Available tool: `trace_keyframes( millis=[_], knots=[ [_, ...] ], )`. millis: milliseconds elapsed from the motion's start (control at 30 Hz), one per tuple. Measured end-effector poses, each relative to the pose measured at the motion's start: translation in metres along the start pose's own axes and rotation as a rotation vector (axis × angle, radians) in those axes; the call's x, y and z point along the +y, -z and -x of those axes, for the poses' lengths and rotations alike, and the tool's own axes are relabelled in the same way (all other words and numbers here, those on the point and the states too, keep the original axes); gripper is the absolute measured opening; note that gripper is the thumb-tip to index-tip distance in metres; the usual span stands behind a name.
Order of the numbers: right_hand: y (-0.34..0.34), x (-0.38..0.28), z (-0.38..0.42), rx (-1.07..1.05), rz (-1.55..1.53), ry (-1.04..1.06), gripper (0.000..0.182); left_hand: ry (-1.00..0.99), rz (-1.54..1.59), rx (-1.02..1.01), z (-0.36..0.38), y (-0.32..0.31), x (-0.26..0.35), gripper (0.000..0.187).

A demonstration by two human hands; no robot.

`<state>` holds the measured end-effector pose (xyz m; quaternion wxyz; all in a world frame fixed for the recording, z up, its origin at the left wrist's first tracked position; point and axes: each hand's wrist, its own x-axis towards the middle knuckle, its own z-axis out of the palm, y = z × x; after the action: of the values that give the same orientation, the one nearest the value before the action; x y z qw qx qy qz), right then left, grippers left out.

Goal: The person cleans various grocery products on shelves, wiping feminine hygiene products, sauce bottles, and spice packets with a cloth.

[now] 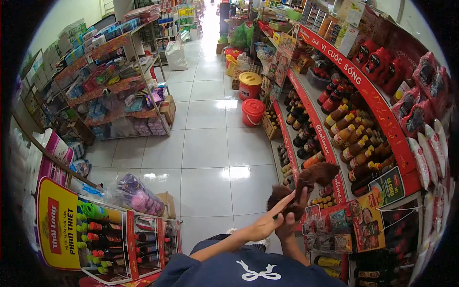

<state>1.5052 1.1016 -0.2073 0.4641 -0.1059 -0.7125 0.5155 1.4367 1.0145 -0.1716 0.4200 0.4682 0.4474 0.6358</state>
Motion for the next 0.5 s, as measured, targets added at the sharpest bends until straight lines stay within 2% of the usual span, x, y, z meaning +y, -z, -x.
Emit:
trace_keyframes(
  millis=[33,100,167,267,367,400,500],
  knots=[
    [0.001,0.013,0.008,0.044,-0.114,-0.092,0.079,-0.067,-0.034,0.021,-0.002,0.0,0.0,0.077],
    [0.014,0.058,0.033,-0.098,-0.423,-0.269,0.076,-0.205,-0.104,0.064,-0.008,0.0,-0.001,0.078],
    [0.029,0.097,0.062,-0.238,-0.737,-0.463,0.073,-0.247,-0.119,0.104,-0.009,0.005,0.008,0.076],
    [0.022,0.097,0.064,-0.286,-0.994,-0.661,0.07,-0.356,-0.118,0.156,-0.013,0.004,-0.001,0.07],
    [0.01,0.062,0.026,-0.12,-1.146,-0.642,0.067,-0.404,-0.549,0.11,-0.004,-0.012,-0.027,0.063],
    [0.008,0.051,0.005,-0.072,-1.181,-0.621,0.066,-0.374,-0.654,0.101,0.001,-0.018,-0.026,0.06],
    [0.005,0.047,-0.026,-0.023,-1.218,-0.618,0.063,-0.052,-0.727,-0.127,0.012,-0.021,-0.046,0.059]
  ],
)
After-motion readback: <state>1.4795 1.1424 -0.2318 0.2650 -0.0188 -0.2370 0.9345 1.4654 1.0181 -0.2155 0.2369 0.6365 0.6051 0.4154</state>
